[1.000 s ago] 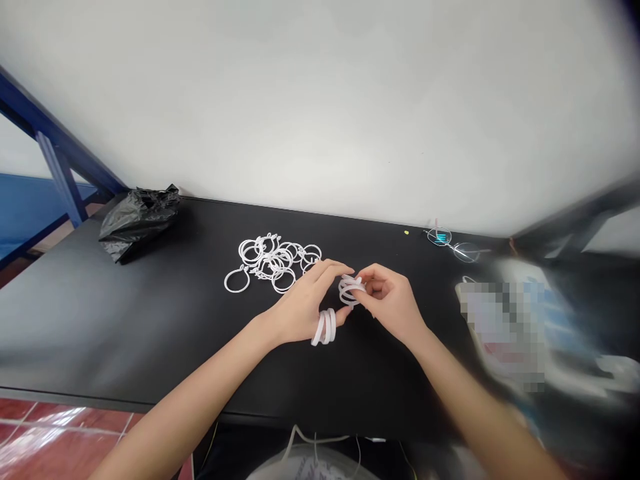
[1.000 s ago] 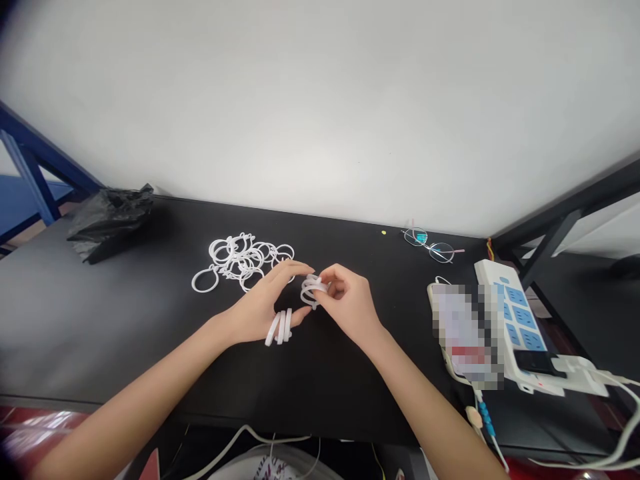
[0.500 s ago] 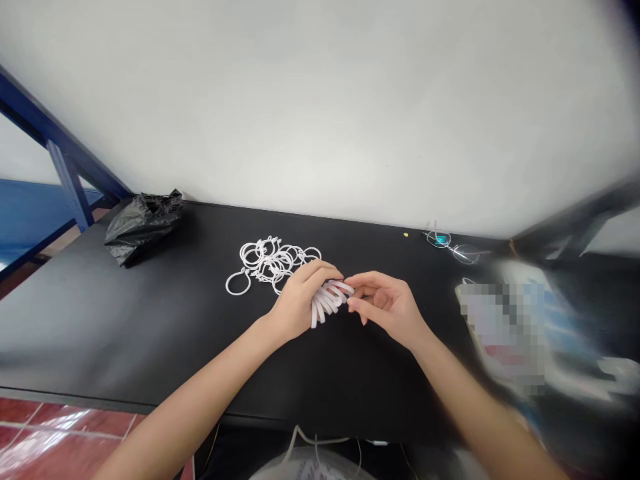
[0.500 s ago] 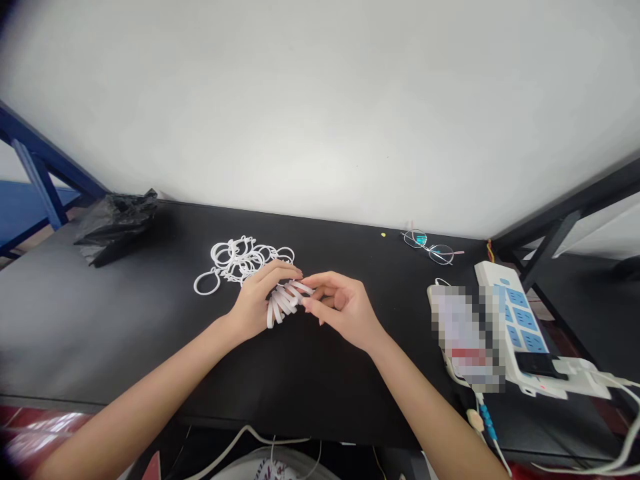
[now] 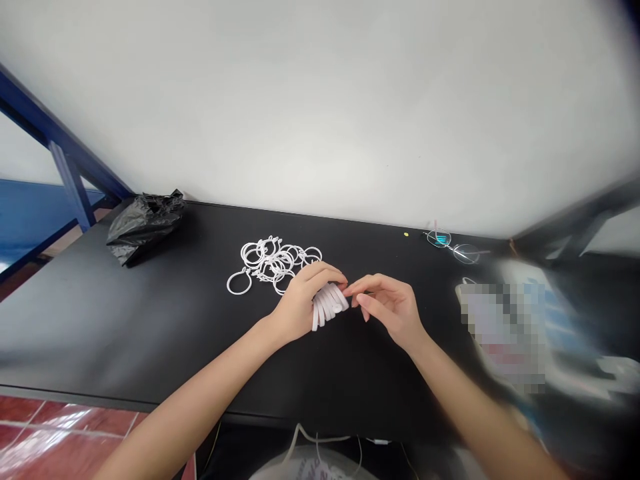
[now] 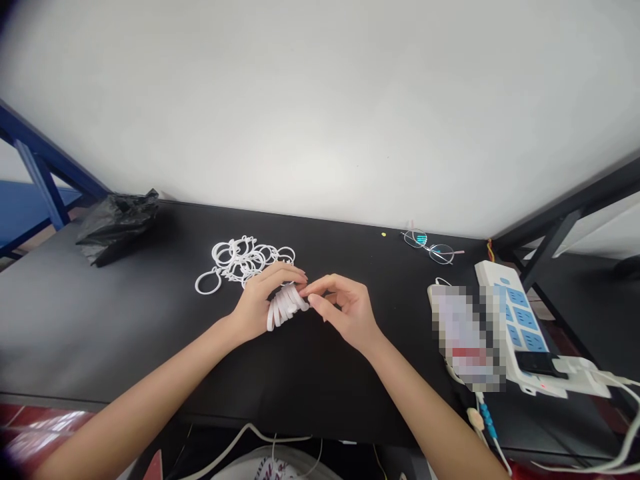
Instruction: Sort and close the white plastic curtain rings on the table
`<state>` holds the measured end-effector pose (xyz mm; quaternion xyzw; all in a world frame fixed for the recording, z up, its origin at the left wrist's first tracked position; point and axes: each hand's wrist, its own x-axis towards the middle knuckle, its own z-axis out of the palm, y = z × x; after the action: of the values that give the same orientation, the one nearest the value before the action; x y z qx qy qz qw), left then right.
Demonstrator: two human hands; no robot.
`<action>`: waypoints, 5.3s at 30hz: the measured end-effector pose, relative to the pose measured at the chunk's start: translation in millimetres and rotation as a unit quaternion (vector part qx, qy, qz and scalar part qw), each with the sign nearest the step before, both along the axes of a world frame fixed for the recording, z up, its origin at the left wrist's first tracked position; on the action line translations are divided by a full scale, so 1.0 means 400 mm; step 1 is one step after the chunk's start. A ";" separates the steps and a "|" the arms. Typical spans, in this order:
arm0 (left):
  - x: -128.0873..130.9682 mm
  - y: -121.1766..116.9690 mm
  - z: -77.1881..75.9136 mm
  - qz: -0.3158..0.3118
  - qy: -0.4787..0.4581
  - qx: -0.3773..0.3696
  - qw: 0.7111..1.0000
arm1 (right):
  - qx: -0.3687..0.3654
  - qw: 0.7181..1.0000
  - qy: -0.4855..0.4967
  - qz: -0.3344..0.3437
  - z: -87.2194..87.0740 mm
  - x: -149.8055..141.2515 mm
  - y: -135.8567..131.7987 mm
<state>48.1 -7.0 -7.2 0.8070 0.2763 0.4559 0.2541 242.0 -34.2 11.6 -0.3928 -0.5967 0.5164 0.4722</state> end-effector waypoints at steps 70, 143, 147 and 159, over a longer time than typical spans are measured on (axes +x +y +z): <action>0.009 -0.025 0.017 -0.116 0.099 -0.269 0.951 | -0.256 0.944 0.000 0.207 0.025 -0.003 0.002; -0.012 -0.003 0.019 -0.106 0.204 -0.190 0.955 | -0.135 0.979 -0.019 0.154 -0.008 -0.056 -0.036; -0.021 0.001 0.022 -0.164 0.107 -0.229 0.953 | -0.047 0.986 -0.049 0.153 -0.002 -0.049 -0.049; -0.006 0.001 0.015 -0.169 0.008 -0.240 0.956 | 0.225 0.948 -0.186 0.124 0.005 -0.032 -0.063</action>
<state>45.6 -6.8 -1.4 0.7610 0.2391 0.3200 0.5111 229.4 -59.3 13.4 -0.2883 -0.8187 0.3407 0.3613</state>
